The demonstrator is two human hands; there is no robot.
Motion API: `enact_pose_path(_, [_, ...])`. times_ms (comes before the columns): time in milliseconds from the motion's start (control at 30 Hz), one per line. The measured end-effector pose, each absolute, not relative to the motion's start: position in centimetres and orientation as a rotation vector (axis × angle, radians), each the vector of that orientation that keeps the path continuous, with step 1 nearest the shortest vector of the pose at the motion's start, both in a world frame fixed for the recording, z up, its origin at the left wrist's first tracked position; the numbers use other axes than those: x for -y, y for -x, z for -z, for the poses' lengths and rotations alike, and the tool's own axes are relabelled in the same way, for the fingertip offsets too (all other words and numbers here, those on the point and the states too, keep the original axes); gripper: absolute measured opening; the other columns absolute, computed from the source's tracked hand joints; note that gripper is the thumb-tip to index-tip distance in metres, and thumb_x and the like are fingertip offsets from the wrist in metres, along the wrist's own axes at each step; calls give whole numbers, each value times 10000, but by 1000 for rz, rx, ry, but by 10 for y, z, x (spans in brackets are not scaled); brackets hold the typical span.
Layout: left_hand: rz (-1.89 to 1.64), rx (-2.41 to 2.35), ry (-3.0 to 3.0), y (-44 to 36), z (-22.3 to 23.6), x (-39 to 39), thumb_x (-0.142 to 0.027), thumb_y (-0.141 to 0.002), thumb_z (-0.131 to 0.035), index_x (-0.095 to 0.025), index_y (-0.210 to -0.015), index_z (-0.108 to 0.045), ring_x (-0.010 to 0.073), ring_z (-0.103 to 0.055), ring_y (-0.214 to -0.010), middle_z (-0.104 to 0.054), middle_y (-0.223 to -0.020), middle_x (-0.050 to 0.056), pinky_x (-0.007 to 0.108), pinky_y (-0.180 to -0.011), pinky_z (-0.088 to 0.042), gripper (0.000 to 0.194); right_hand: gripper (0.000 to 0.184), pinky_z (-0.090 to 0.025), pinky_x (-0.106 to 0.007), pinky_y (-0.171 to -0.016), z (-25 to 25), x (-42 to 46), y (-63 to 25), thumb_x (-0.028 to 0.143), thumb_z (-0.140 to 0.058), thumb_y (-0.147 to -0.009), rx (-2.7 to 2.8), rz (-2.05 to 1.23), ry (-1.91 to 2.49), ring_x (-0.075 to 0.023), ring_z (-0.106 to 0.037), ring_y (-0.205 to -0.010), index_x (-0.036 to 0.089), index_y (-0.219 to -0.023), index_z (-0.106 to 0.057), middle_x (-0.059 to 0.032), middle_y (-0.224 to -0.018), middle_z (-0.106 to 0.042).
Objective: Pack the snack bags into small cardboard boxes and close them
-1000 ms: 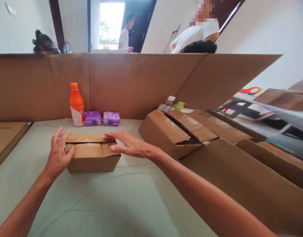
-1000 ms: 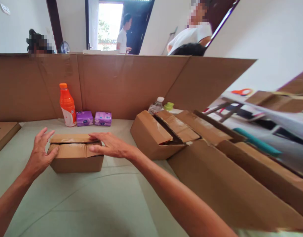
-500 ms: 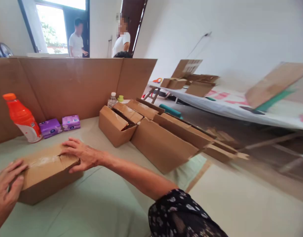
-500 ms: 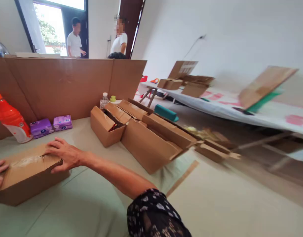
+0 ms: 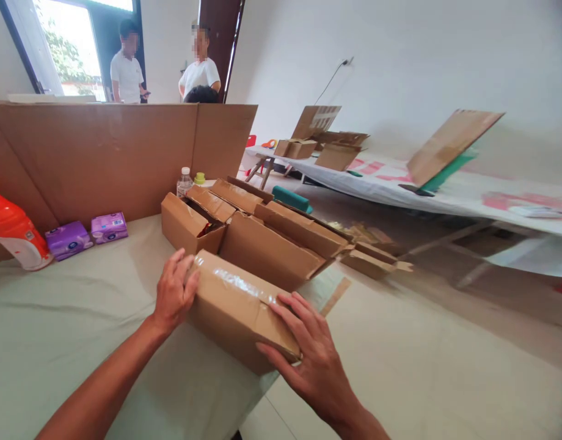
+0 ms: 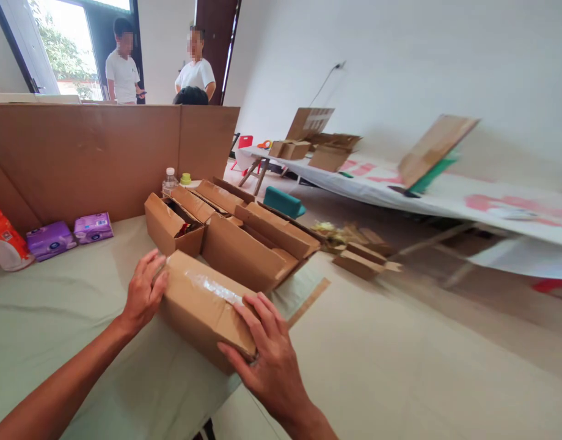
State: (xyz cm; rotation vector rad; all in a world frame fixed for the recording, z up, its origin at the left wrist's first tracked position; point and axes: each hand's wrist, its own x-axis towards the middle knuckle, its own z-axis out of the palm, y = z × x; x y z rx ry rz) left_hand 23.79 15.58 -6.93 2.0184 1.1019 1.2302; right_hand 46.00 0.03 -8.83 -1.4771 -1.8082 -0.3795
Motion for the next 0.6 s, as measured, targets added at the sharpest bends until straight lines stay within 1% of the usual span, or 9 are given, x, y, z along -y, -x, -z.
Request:
enact_pose_path(67, [-1284,-1196,-1885,-269,80,-165,-429,-1023,-349,-163,-1441,-465,293,-368,-1494,-417,-1556,185,533,-1259,-279,508,572,-469,-608,-1039,94,-5,-458,448,-628,-949,1694,497,1553,-390,-475,-1343,205,-1442,-467,-186,-1400,-548])
enact_pose_path(133, [-1287,-1240,-1785,-285,91,-160,-442,-1039,-298,-151,-1533,-313,284,-302,-1533,-339,-1601,201,527,-1275,-242,574,574,-474,-613,-1024,97,-16,-455,477,-598,-962,1604,546,1592,-392,-486,-1322,204,-1448,-458,-191,-1412,-535])
enact_pose_path(200, [-1252,-1247,-1737,-287,100,-148,-500,-1021,-362,-154,-1572,-230,292,-238,-1562,-264,-1647,201,511,-1289,-210,664,559,-473,-613,-1019,97,-27,-452,490,-568,-975,1543,569,1612,-392,-493,-1309,200,-1441,-459,-196,-1416,-531])
enact_pose_path(233, [-1236,-1254,-1719,-286,103,-142,-530,-1007,-395,-158,-1586,-196,299,-175,-1582,-199,-1676,195,511,-1298,-176,716,549,-473,-611,-1018,96,-31,-452,492,-560,-979,1528,575,1616,-391,-500,-1298,198,-1433,-464,-195,-1398,-543])
enact_pose_path(300, [-1211,-1274,-1684,-283,106,-133,-566,-1000,-399,-177,-1607,-132,301,-35,-1602,-65,-1714,168,520,-1307,-99,769,525,-477,-597,-1013,93,-34,-453,489,-561,-979,1532,576,1612,-379,-526,-1255,200,-1410,-483,-185,-1333,-585])
enact_pose_path(333, [-1195,-1275,-1673,-283,107,-129,-571,-1003,-388,-189,-1612,-115,297,-4,-1602,-36,-1720,154,521,-1307,-84,770,516,-480,-587,-1008,91,-34,-454,489,-566,-977,1547,573,1605,-372,-540,-1229,200,-1399,-492,-178,-1298,-604])
enact_pose_path(367, [-1172,-1263,-1669,-284,107,-126,-573,-1004,-383,-197,-1615,-111,294,-11,-1603,-42,-1722,145,519,-1307,-95,767,509,-485,-577,-1001,89,-33,-455,486,-574,-974,1563,571,1595,-366,-551,-1205,199,-1387,-501,-172,-1267,-618])
enact_pose_path(500, [-1045,-1136,-1712,-305,117,-116,-569,-985,-433,-167,-1608,-190,294,-158,-1588,-156,-1705,165,496,-1293,-213,780,515,-487,-564,-986,85,-33,-460,478,-598,-961,1551,591,1611,-365,-554,-1171,188,-1379,-519,-174,-1221,-632])
enact_pose_path(600, [-951,-1063,-1765,-317,130,-114,-566,-977,-447,-163,-1611,-204,284,-118,-1596,-123,-1715,153,484,-1301,-189,790,540,-474,-580,-1001,89,-43,-463,479,-585,-964,1517,601,1637,-369,-528,-1193,172,-1402,-513,-187,-1232,-624])
